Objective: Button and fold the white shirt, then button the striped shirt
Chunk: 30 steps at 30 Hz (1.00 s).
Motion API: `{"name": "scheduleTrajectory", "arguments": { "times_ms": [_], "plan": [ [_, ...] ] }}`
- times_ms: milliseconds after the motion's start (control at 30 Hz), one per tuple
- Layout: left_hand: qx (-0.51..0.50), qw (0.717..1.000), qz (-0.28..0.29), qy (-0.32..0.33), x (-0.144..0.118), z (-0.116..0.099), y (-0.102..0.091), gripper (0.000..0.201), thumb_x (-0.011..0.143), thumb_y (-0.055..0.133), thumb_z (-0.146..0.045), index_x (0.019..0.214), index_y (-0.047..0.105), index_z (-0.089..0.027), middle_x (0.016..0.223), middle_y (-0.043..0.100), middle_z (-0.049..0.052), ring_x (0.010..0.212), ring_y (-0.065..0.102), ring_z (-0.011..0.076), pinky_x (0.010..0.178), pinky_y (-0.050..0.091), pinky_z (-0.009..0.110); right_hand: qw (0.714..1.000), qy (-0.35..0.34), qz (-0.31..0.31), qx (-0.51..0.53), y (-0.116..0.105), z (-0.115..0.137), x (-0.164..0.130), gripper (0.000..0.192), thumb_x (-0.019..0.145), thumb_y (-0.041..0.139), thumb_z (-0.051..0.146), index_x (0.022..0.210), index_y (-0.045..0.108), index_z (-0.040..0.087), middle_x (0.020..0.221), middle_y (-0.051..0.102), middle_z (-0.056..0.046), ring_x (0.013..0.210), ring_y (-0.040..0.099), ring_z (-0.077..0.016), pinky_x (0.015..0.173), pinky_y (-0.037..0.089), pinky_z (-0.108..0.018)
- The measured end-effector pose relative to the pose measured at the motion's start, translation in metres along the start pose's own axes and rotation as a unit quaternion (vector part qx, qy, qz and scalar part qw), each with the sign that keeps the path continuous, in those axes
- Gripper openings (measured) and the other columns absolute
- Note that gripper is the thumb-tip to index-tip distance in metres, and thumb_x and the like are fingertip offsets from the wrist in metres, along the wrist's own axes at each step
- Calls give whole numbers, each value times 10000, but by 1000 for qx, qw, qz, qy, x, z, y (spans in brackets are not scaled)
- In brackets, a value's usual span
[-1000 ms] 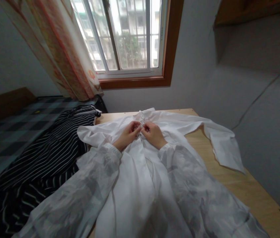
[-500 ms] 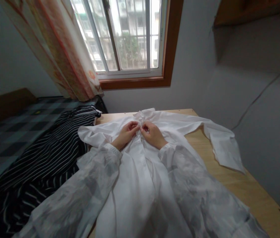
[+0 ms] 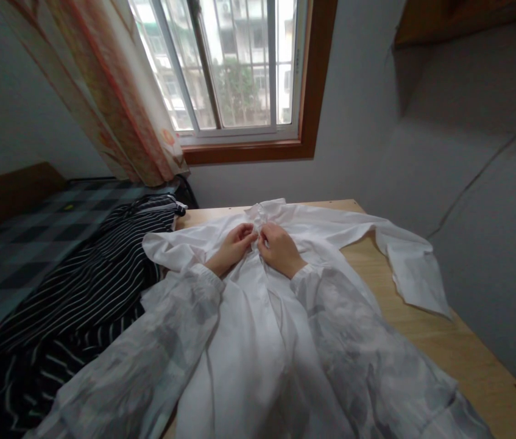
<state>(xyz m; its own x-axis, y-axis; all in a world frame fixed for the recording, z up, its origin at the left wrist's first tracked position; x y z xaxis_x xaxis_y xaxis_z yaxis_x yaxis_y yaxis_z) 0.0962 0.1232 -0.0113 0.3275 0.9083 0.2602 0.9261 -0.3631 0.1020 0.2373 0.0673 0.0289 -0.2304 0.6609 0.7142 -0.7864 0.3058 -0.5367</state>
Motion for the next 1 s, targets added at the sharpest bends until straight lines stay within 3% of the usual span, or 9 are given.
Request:
{"name": "scheduleTrajectory", "arguments": {
  "times_ms": [167, 400, 567, 833, 1000],
  "plan": [
    [-19, 1000, 11, -11, -4, -9, 3, 430, 797, 912, -440, 1041, 700, -157, 962, 762, 39, 886, 697, 159, 838, 535, 284, 997, 41, 8, 61, 2, -8, -1, 168, 972, 541, 217, 838, 451, 264, 797, 518, -4, 740, 496, -210, 714, 387, -345],
    [73, 997, -23, -5, -11, -21, 0, 503, 766, 930, -596, 914, 714, -167, 688, 634, -28, 550, 541, 100, 534, 429, 246, 986, 79, 13, 147, 1, -21, -2, 203, 1030, 557, 346, 853, 533, 249, 813, 569, 2, 757, 534, -201, 725, 407, -342],
    [121, 992, -19, 8, -13, -24, 1, 504, 802, 876, -635, 906, 710, -170, 711, 649, -14, 550, 552, 111, 521, 437, 250, 986, 79, 20, 146, 2, -22, -2, 225, 1034, 570, 378, 852, 542, 248, 811, 563, 4, 754, 529, -201, 719, 404, -343],
    [259, 958, -32, 114, -17, -40, 9, 273, 981, 710, -448, 875, 675, -199, 739, 640, 0, 639, 543, 141, 619, 415, 274, 993, 53, 19, 102, 2, -18, -2, 162, 1038, 522, 306, 884, 508, 256, 849, 578, -15, 779, 545, -215, 743, 421, -351],
    [255, 961, -20, 102, -16, -39, 11, 271, 937, 758, -413, 805, 631, -214, 670, 581, -20, 612, 495, 145, 617, 377, 284, 997, 53, 16, 49, 4, -16, -3, 124, 1003, 515, 239, 888, 475, 263, 824, 541, -8, 760, 517, -217, 731, 412, -348]
  ]
}}
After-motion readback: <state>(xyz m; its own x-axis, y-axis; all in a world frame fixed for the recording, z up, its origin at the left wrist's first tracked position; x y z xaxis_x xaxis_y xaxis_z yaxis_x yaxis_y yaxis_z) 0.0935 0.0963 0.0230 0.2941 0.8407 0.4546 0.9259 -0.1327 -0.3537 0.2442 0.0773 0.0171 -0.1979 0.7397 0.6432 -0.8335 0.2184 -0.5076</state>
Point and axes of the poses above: each hand's wrist, its own x-axis towards the middle knuckle, its own y-axis out of the palm, z = x × y, the point moved 6 cm from there along x, towards the middle knuckle
